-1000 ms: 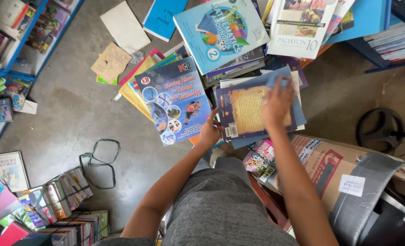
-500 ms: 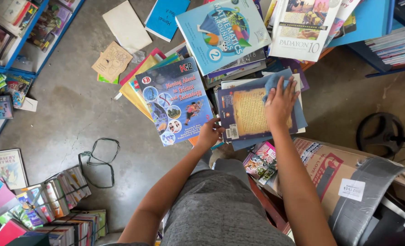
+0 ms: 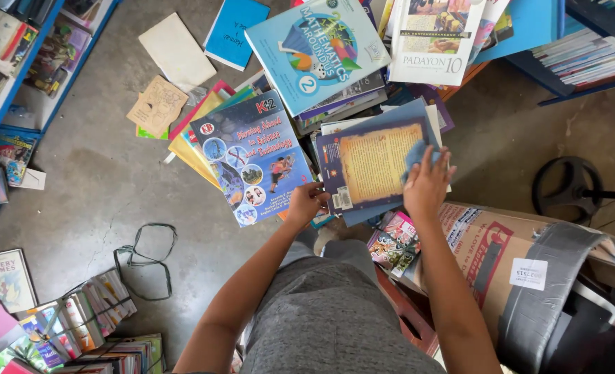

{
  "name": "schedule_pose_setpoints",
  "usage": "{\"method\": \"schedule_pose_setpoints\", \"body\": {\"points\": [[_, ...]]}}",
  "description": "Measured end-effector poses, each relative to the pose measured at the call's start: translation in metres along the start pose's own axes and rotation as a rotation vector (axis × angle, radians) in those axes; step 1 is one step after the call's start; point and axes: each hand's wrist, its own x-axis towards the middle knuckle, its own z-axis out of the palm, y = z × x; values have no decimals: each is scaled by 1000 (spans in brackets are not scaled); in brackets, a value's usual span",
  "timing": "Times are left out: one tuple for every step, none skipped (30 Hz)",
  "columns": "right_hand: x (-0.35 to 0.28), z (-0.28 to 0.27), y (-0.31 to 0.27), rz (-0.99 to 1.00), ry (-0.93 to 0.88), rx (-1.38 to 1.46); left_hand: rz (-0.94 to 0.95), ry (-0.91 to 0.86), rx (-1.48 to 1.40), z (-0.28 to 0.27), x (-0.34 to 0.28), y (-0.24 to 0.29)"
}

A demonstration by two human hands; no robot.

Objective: Sorting and organizing a large collection of books by moving them from piles into stacks

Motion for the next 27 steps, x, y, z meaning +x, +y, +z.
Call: {"method": "schedule_pose_setpoints", "body": {"points": [[-1,0,-11,-2,0,3,1,3,0,0,1,0],[-3,0,-22,22,13,-45,9,7,11,0,1,-1],[-3,1,-32,44,29,-94,21,10,20,1,3,-1],[-12,-8,-59,40,32,-93,24,12,18,-1,2,-8],[-18,-15,-87,-62,1,45,33,20,43,-3,5,-11],[-24,-22,-114,-166,-30,182,41,28,68,-5,7,-14],[-30,-21,-126,-172,-34,185,39,33,64,-7,5,-15],[-37,-20,-138,-267,-106,250,105,46,366,-9,4,-17],[-39,-16,-149,-363,-172,312,177,55,667,-9,7,-16],[-32,-9,-148,-368,-168,310,182,58,663,-9,9,-28],[-21,-1,-149,-442,-179,306,211,98,692,-10,12,-37],[-10,7,-151,-516,-190,302,240,139,720,-12,16,-45],[2,15,-150,-517,-192,302,239,140,719,-4,2,-31],[14,24,-149,-525,-212,320,299,161,783,3,-12,-17],[29,33,-146,-534,-228,333,364,180,845,12,-22,-1],[37,31,-139,-536,-227,329,367,180,841,24,-41,18],[48,30,-134,-524,-158,277,435,108,1061,34,-56,40],[60,29,-128,-511,-89,224,502,34,1281,44,-71,62],[65,28,-109,-507,-97,225,495,27,1281,44,-69,53],[69,28,-89,-412,-4,156,652,19,1487,45,-67,44],[76,29,-70,-318,94,85,820,12,1689,45,-62,36],[66,29,-47,-315,90,83,818,6,1689,46,-57,24],[60,30,-25,-215,123,26,1026,126,1683,46,-47,16],[55,31,-3,-115,157,-31,1234,247,1663,46,-38,9],[44,21,-10,-108,157,-33,1238,240,1664,47,-33,10],[33,12,-16,-78,159,-27,1291,274,1632,48,-27,12],[22,2,-19,-45,162,-29,1349,302,1591,52,-21,13]]}}
